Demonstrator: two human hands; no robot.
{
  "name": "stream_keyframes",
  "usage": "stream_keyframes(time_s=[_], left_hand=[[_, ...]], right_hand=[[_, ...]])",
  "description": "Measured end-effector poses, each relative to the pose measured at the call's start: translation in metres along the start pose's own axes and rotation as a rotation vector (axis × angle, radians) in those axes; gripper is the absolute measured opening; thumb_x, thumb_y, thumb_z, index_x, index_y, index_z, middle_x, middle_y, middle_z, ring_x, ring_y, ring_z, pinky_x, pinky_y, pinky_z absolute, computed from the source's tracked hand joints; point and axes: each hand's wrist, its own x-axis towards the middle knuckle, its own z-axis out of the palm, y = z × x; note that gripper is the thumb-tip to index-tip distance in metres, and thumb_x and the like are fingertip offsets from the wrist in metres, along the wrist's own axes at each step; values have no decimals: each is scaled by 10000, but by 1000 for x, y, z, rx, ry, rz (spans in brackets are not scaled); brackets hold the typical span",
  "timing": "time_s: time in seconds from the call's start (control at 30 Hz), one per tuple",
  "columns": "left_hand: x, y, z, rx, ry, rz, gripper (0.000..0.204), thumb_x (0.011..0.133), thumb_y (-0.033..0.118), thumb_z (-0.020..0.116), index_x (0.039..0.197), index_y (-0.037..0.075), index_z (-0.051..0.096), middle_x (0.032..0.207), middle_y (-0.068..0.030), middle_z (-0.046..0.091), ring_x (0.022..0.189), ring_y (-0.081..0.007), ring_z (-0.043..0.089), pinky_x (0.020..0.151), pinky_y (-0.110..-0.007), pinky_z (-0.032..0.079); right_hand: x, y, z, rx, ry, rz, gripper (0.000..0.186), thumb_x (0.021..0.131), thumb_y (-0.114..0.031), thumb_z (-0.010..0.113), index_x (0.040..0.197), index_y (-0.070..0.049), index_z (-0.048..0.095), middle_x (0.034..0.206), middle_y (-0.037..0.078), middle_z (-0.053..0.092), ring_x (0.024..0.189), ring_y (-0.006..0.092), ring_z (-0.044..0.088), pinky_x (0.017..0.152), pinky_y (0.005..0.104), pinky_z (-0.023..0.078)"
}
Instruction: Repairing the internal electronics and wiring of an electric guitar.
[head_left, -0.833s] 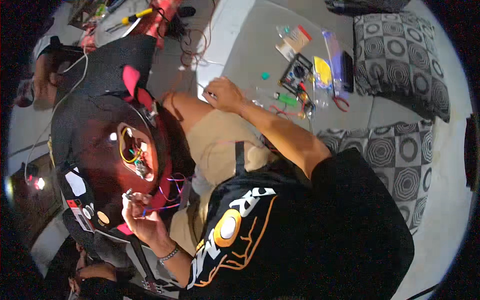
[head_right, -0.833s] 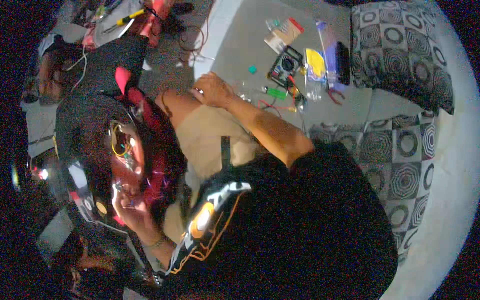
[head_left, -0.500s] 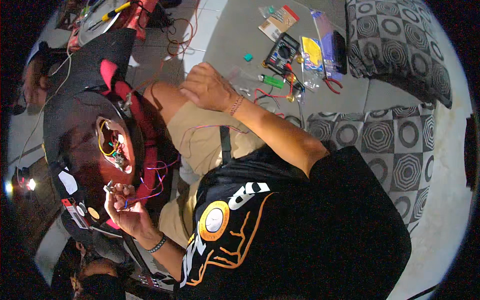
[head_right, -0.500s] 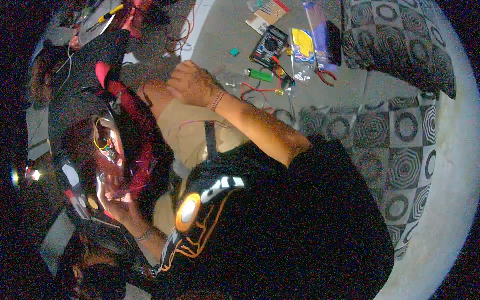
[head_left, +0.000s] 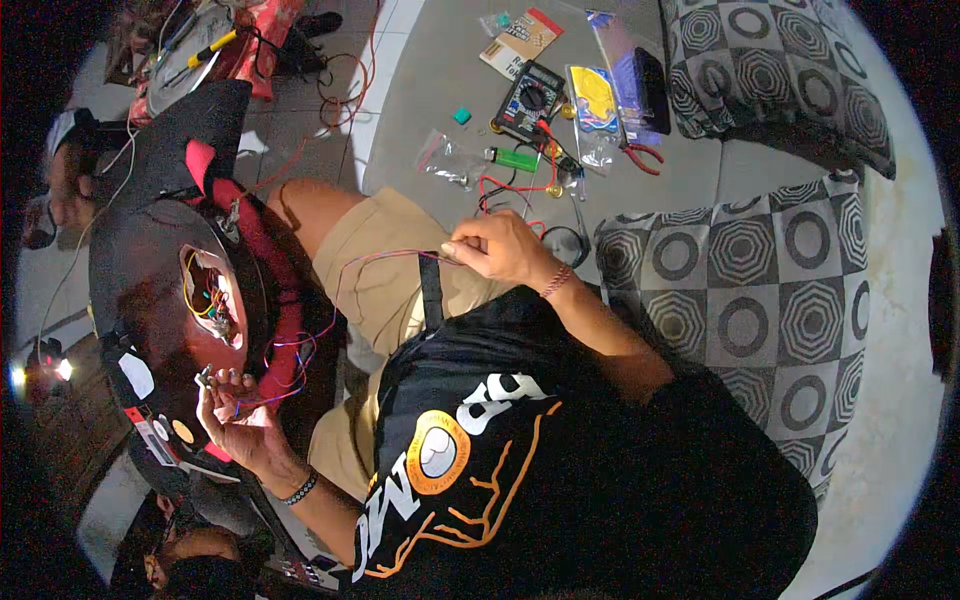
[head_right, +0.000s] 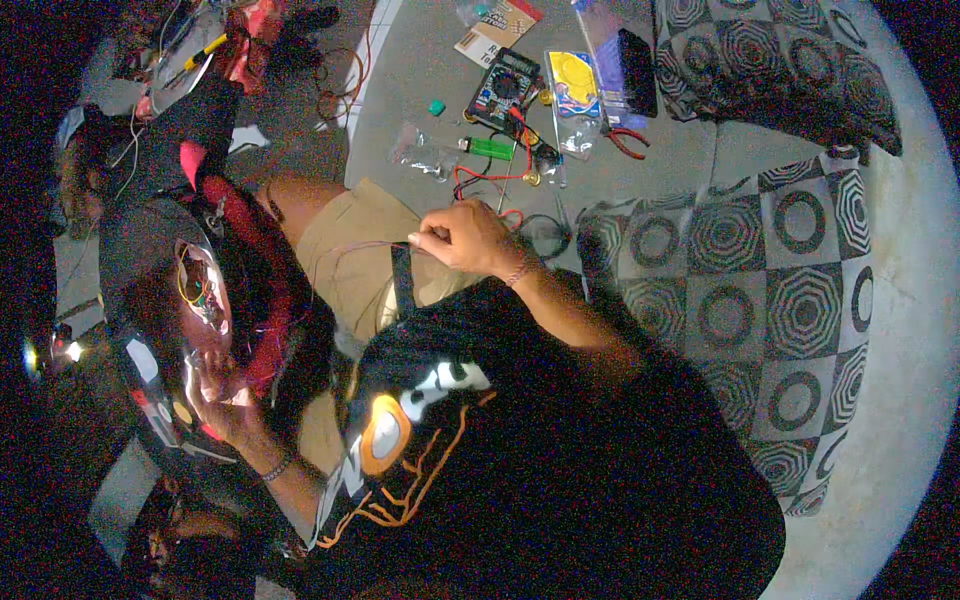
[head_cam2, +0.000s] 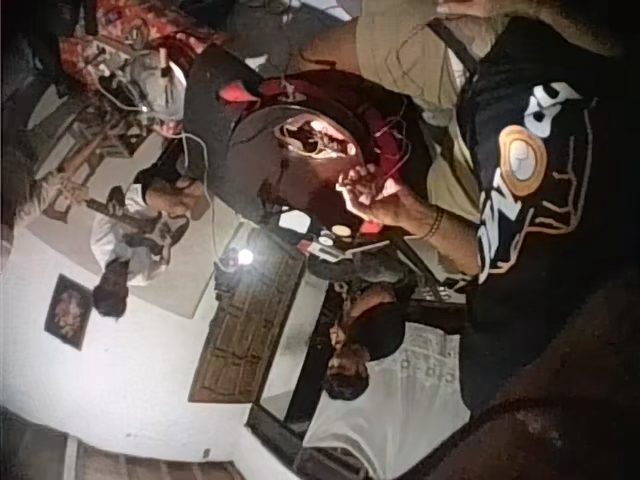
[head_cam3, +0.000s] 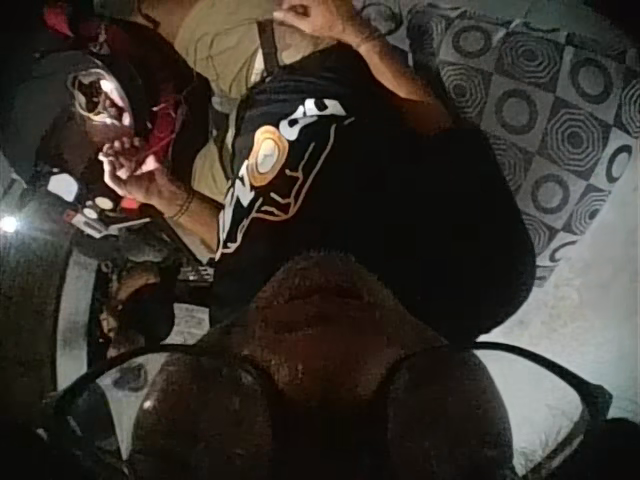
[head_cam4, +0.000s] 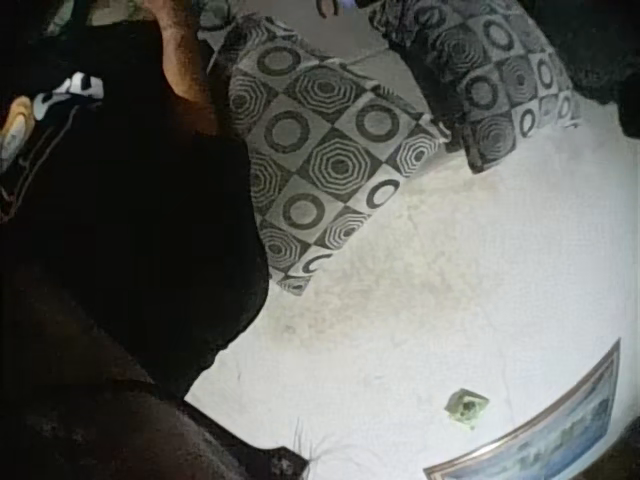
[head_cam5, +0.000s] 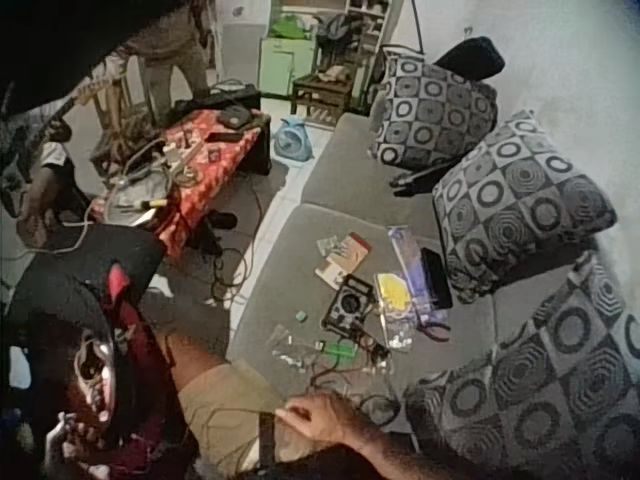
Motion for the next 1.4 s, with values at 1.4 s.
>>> stream_keyframes(time_s=[1.4], left_hand=[[-41,-30,20,-198,-88,178,164,966,133,720,913,-22,733,838,-82,763,733,-101,692,684,-257,563]], right_hand=[[83,-154,48,-44,-75,-708,192,1033,-106,638,1166,22,692,838,24,615,697,87,538,647,242,440]])
